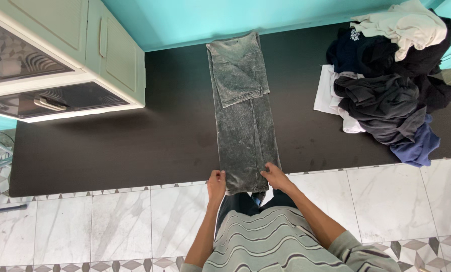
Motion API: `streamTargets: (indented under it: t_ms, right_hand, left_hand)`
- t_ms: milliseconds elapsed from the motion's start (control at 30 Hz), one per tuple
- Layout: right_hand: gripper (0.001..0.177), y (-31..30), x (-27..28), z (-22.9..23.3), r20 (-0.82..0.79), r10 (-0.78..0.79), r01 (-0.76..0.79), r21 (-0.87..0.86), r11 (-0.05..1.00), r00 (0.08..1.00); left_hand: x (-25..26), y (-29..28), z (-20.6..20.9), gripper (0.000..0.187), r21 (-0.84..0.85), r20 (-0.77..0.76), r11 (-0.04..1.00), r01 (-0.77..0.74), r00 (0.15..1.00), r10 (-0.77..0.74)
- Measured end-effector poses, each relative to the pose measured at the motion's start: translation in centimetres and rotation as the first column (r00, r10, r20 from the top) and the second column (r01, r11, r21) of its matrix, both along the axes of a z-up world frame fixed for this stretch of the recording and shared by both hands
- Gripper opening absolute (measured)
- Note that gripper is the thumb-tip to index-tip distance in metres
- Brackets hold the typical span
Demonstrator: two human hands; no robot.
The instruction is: The person picks up a grey t-shirt from a pile, spreads it flat on a table, and folds the sleeves and body into a rectangle before placing it inside a cabinet.
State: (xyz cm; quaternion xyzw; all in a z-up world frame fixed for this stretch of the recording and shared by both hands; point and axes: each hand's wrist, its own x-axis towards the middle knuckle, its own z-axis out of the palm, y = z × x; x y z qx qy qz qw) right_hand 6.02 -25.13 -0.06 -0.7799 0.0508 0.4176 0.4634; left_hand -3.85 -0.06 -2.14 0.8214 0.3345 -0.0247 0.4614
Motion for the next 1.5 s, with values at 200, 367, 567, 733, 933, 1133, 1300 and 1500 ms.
streamTargets:
  t_ms: [200, 367, 567, 733, 933, 1133, 1300, 1500]
  right_hand:
    - [0.030, -1.5, -1.4, -3.6, 0.161, 0.040, -0.049, 0.051, 0.998, 0.986]
    - [0.031, -2.8, -2.2, -5.2, 0.298, 0.022, -0.028, 0.018, 0.999, 0.954]
    - [0.035, -3.3, -2.2, -2.5, 0.117, 0.136, -0.104, -0.246, 0.964, 0.984]
    - [0.053, -5.1, -1.6, 0.0, 0.127, 0.282, -0.191, -0.478, 0.857, 0.951]
    - [0.079, -5.3, -1.5, -0.1, -0.162, -0.045, 0.011, -0.202, 0.979, 0.986]
    - [0.099, -6.0, -2.8, -1.2, -0.331, -0.281, 0.288, -0.031, 0.957, 0.901]
    - [0.070, -6.4, -2.6, -4.0, -0.368, -0.324, 0.357, 0.026, 0.934, 0.872]
    - [0.052, -6.7, -2.1, -3.4, -0.062, -0.235, 0.240, 0.092, 0.966, 0.970]
  left_hand:
    - [-1.6, -0.7, -0.3, 0.031, -0.050, -0.027, 0.999, -0.022, 0.999, 0.021]
    - [-2.6, -0.4, -2.7, 0.030, -0.209, -0.081, 0.969, -0.129, 0.990, 0.115]
    - [-3.7, -0.3, -3.8, 0.029, -0.302, -0.033, 0.951, -0.059, 0.998, 0.051]
    - [-3.7, -0.2, -2.7, 0.030, -0.389, -0.021, 0.921, 0.029, 0.999, -0.041]
    - [-3.7, -0.4, -2.4, 0.028, -0.507, 0.046, 0.856, 0.103, 0.995, -0.092]
    - [-3.6, 0.4, -2.6, 0.032, -0.578, 0.005, 0.813, 0.066, 0.997, -0.077]
    - [-4.3, 0.7, -2.5, 0.029, -0.616, -0.072, 0.788, -0.020, 0.997, -0.031]
    - [-2.5, -0.2, 2.8, 0.039, -0.409, 0.008, 0.912, -0.036, 0.999, 0.043]
